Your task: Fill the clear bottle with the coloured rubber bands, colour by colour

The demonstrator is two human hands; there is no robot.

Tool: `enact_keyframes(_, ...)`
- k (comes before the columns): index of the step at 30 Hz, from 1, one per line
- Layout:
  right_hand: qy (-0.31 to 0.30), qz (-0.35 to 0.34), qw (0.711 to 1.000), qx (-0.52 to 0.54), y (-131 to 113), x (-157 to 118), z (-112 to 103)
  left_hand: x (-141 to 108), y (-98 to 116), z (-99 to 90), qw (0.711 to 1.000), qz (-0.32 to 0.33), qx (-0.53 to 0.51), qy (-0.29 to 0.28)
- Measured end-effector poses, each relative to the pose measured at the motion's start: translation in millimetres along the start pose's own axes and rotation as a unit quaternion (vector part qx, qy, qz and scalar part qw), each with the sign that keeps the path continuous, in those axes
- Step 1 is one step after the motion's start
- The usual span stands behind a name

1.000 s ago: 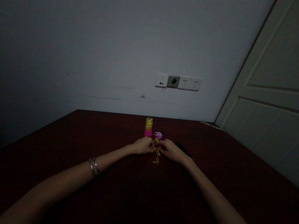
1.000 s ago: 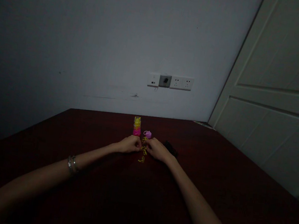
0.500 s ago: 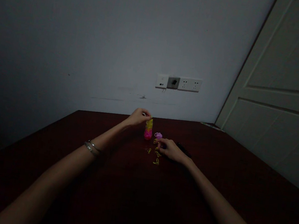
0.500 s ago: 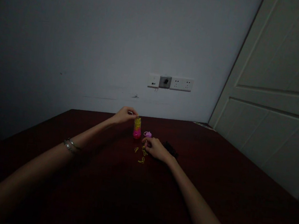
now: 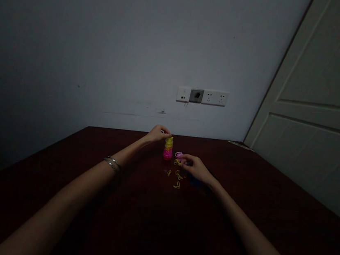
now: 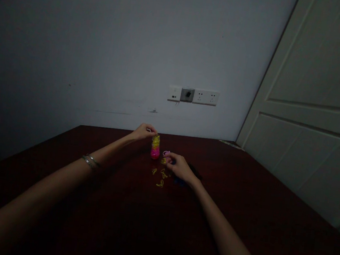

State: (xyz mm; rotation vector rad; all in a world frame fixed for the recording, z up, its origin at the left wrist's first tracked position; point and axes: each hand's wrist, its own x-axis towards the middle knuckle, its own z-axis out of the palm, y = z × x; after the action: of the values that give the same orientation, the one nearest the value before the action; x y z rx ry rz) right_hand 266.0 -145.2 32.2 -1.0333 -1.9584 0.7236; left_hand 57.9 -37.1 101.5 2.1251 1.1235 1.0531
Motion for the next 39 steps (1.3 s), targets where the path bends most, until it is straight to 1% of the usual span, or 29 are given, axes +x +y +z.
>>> enact_keyframes(4, 0.043, 0.012, 0.996, 0.077, 1, 4, -4, -1, -2, -0.5, 1.0, -0.004, 0.002, -0.008)
enact_keyframes(8, 0.087, 0.044, 0.987, 0.13, 0, 4, -10, -1, -6, -1.6, 1.0, 0.003, -0.009, -0.03)
enact_keyframes(12, 0.096, 0.07, 0.981, 0.156, -1, 4, -13, 0, -9, -3.4, 0.999, 0.019, -0.024, -0.031)
enact_keyframes(14, 0.096, 0.076, 0.98, 0.156, -2, 3, -12, -1, -10, -4.4, 0.999, 0.022, -0.041, -0.007)
enact_keyframes(16, 0.095, 0.079, 0.979, 0.159, -2, 3, -11, -4, -13, -4.8, 0.997, 0.007, -0.065, 0.045)
enact_keyframes(19, 0.098, 0.087, 0.977, 0.168, -1, 4, -9, -14, -25, -2.5, 0.982, -0.065, -0.123, 0.126)
enact_keyframes(20, 0.101, 0.092, 0.976, 0.17, 0, 6, -9, -19, -32, -0.8, 0.975, -0.096, -0.145, 0.14)
enact_keyframes(22, 0.108, 0.098, 0.974, 0.173, 0, 10, -9, -29, -48, 3.4, 0.96, -0.149, -0.183, 0.148)
enact_keyframes(25, 0.117, 0.085, 0.976, 0.165, -2, 22, -11, -44, -70, 10.6, 0.942, -0.201, -0.227, 0.144)
enact_keyframes(28, 0.128, 0.06, 0.979, 0.15, -7, 43, -12, -53, -84, 17.6, 0.936, -0.22, -0.231, 0.147)
enact_keyframes(31, 0.141, 0.039, 0.978, 0.151, -13, 70, -11, -55, -89, 23.1, 0.948, -0.201, -0.197, 0.148)
enact_keyframes(35, 0.153, 0.015, 0.977, 0.148, -19, 103, -6, -56, -91, 28.1, 0.969, -0.168, -0.126, 0.132)
enact_keyframes(39, 0.154, 0.008, 0.98, 0.125, -19, 120, 1, -57, -91, 31.3, 0.983, -0.139, -0.063, 0.107)
